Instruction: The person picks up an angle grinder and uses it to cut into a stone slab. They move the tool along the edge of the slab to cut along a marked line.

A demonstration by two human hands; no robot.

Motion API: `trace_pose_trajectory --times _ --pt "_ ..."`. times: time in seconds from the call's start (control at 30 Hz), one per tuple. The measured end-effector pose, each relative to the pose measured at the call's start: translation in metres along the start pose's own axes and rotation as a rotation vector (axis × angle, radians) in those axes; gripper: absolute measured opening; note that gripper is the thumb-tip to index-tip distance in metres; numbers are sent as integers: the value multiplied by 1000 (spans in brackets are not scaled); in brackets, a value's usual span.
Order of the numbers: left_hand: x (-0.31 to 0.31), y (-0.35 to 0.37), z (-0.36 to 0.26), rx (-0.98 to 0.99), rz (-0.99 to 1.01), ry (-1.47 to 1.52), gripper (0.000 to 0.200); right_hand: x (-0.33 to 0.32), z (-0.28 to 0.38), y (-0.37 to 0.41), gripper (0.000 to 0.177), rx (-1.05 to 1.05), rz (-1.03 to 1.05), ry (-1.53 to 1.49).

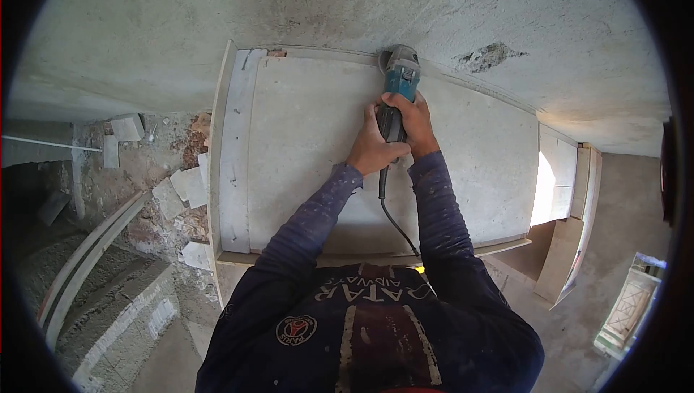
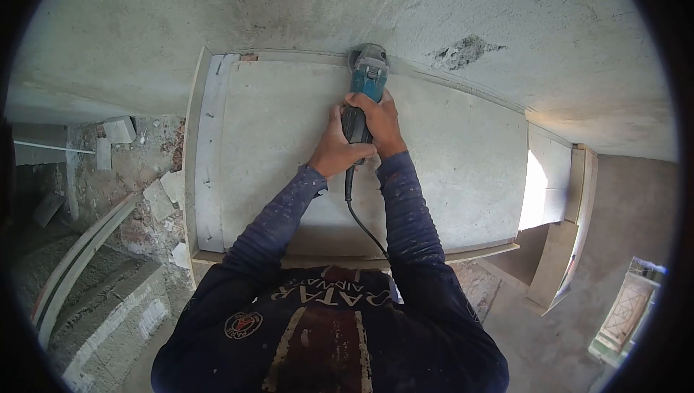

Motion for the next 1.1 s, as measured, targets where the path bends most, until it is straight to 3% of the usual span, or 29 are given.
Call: trace_pose_trajectory --times 0.4,0.8,0.9,1.1 --pt "-15 17 -13 -155 57 5 108 15 -9 5 32 15 34 7" --pt "-35 13 -3 -16 -63 -102 110 37 -14 -1 30 50 83 -32" --pt "-38 18 -9 -101 6 1 110 37 -19 -3 29 48 60 -14" --pt "-42 18 -11 -80 -28 -58 109 38 -21 -6 29 43 81 -24"
Point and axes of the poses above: each hand's wrist, its own y-axis away from the middle knuckle, its own x-axis out of the palm, z = x × y, the point moved 7 cm from there along -y, towards the middle knuckle, and after that the axes turned 12 degrees about -y, right-handed, at the moved point
